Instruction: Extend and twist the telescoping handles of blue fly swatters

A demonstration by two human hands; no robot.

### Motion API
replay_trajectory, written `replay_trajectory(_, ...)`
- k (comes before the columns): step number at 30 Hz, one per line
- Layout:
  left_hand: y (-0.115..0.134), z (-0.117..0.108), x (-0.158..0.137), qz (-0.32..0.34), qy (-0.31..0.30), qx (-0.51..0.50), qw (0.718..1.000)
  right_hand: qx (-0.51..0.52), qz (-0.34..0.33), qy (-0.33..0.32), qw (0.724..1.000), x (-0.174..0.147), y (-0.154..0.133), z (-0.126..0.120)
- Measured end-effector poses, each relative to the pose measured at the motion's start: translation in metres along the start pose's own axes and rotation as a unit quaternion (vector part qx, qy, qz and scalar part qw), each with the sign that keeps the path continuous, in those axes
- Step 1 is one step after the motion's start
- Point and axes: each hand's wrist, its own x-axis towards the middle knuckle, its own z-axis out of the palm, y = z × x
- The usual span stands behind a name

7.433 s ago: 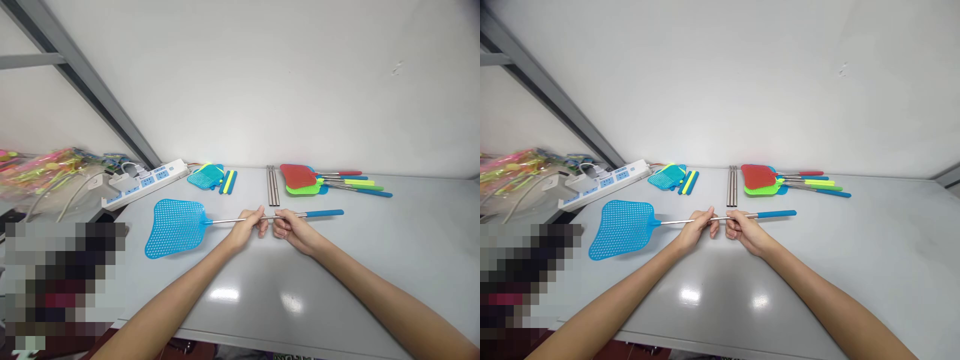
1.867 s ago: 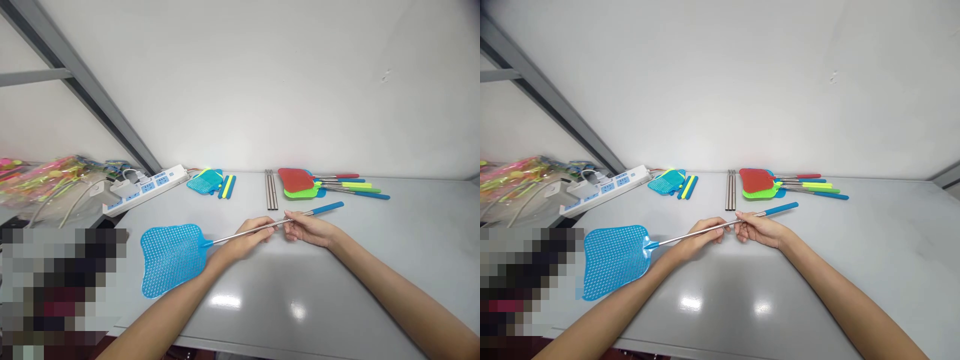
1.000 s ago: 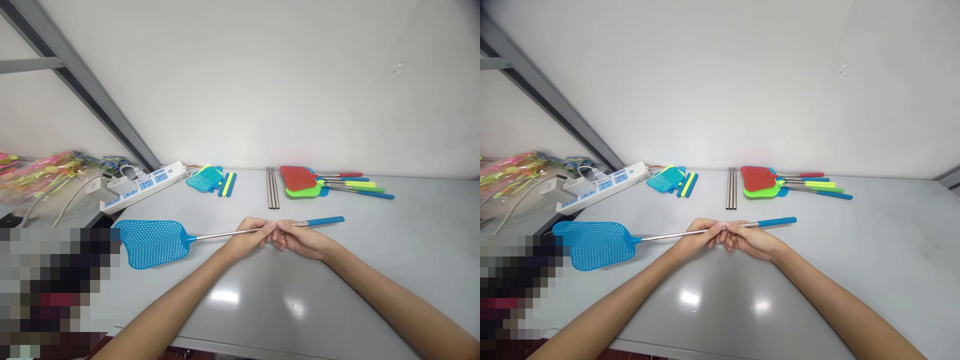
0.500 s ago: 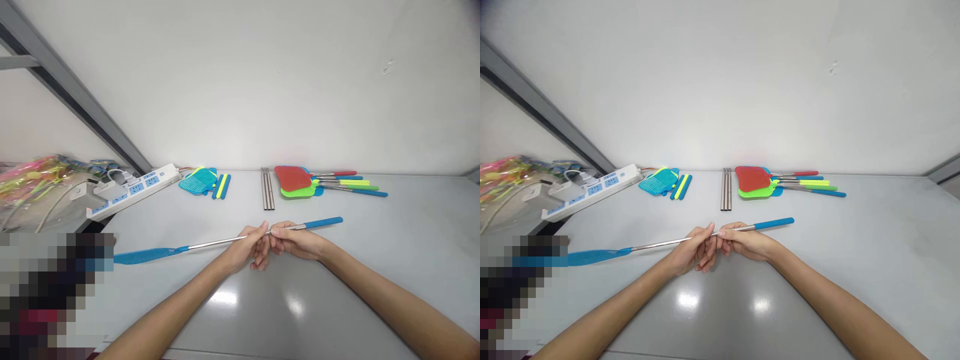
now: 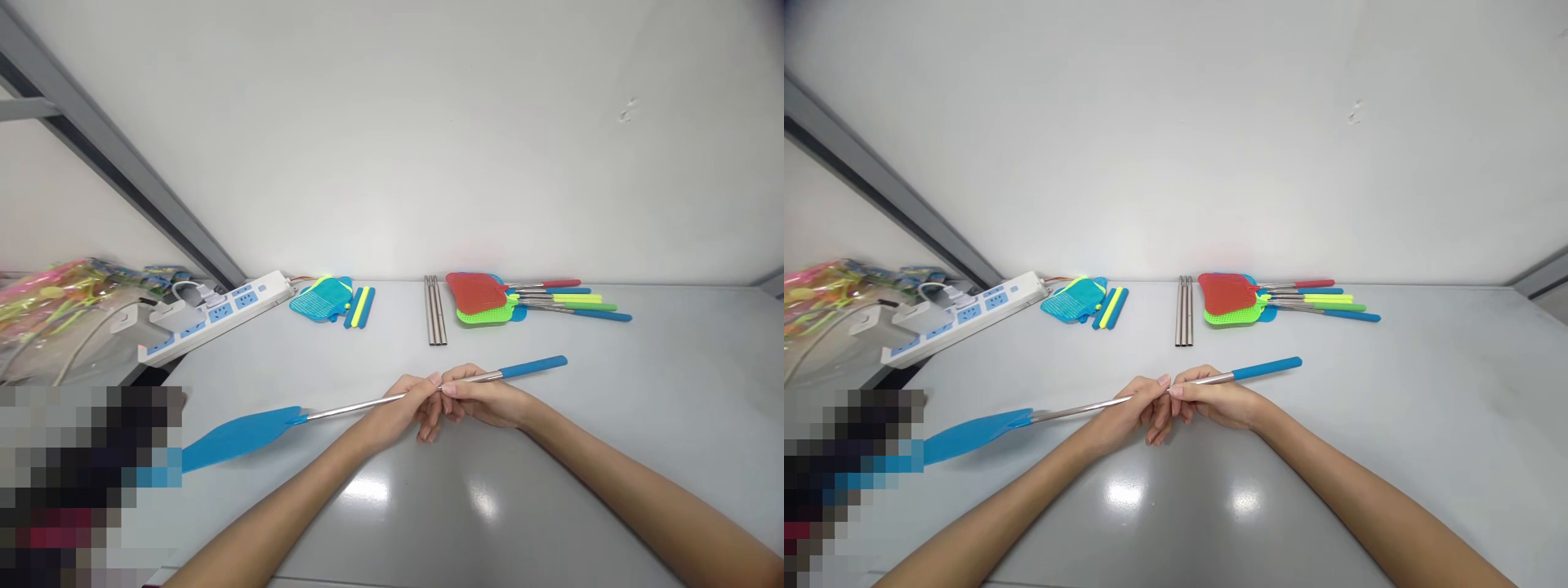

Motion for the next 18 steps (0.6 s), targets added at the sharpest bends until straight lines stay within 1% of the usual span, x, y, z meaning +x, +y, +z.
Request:
replay_trajectory(7,-0.0023,-0.0002,0.0002,0.024,-0.006,-0.025,0.999,-0.019,-0.039,-0.012,0.999,0.0011,0.0033,0.0004)
replay_trajectory(12,-0.0031,0.0011,0.0002,0.044,0.021,-0.036,0.998,-0.031,-0.009,-0.009,0.999,0.0006,0.0001,0.0021)
replay_trajectory(18,-0.0027,-0.0009,0.0005,0.043,0.003,-0.032,0.999,-0.029,-0.003,-0.014,0.999,0.0005,0.0005,-0.0014)
